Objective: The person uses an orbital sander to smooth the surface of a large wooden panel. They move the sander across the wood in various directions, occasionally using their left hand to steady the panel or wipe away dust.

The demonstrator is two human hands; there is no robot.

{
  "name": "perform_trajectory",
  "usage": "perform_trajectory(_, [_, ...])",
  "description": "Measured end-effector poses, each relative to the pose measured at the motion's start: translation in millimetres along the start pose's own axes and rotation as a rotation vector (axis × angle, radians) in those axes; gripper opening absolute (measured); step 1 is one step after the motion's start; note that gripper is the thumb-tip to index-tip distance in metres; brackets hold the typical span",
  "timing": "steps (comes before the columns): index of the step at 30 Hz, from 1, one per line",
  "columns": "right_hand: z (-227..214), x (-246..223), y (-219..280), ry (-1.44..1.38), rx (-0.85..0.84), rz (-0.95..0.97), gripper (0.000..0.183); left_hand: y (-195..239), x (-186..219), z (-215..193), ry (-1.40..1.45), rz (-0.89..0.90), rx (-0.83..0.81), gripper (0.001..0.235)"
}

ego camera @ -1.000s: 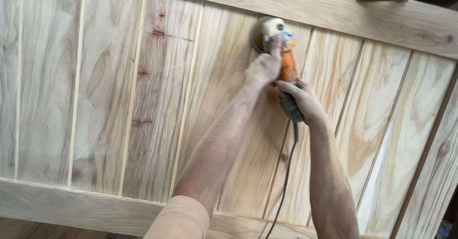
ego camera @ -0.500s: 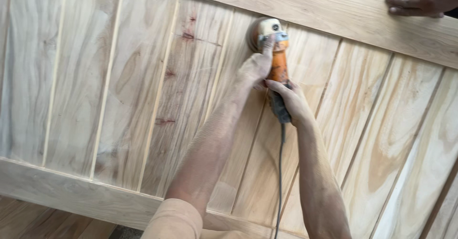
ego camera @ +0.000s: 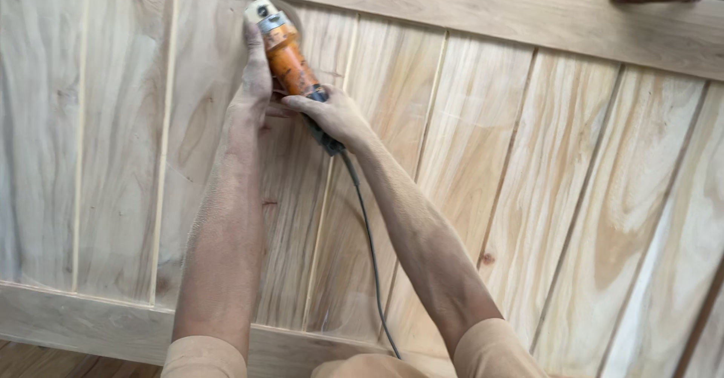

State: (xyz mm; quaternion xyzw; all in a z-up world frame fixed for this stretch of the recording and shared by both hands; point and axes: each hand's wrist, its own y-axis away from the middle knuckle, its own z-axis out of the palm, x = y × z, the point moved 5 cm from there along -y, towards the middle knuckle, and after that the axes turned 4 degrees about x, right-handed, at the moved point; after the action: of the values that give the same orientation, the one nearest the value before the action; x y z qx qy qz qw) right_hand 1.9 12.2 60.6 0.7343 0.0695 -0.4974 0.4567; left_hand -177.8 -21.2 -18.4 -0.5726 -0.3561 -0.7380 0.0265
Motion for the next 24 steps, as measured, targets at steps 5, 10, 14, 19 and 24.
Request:
perform_trajectory(5, [-101,31,43,0.082,0.157,0.006,0.050,13,-28,119,-0.219,-0.100,-0.053,0.121])
perform_trajectory(10, [-181,68,83,-0.016,0.176,0.016,0.041,35,-39,232,-0.512,-0.164,-0.162,0.133])
perform_trajectory(14, [-213,96,111,-0.127,0.241,0.017,0.036,54,-46,288,-0.520,-0.190,-0.218,0.128])
perform_trajectory(19, [-219,135,158,-0.049,0.155,0.127,0.036,105,-102,303,-0.530,-0.053,-0.217,0.113])
perform_trajectory(24, [-183,188,231,0.300,-0.068,0.260,0.062,273,-180,277,-0.795,0.242,-0.107,0.064])
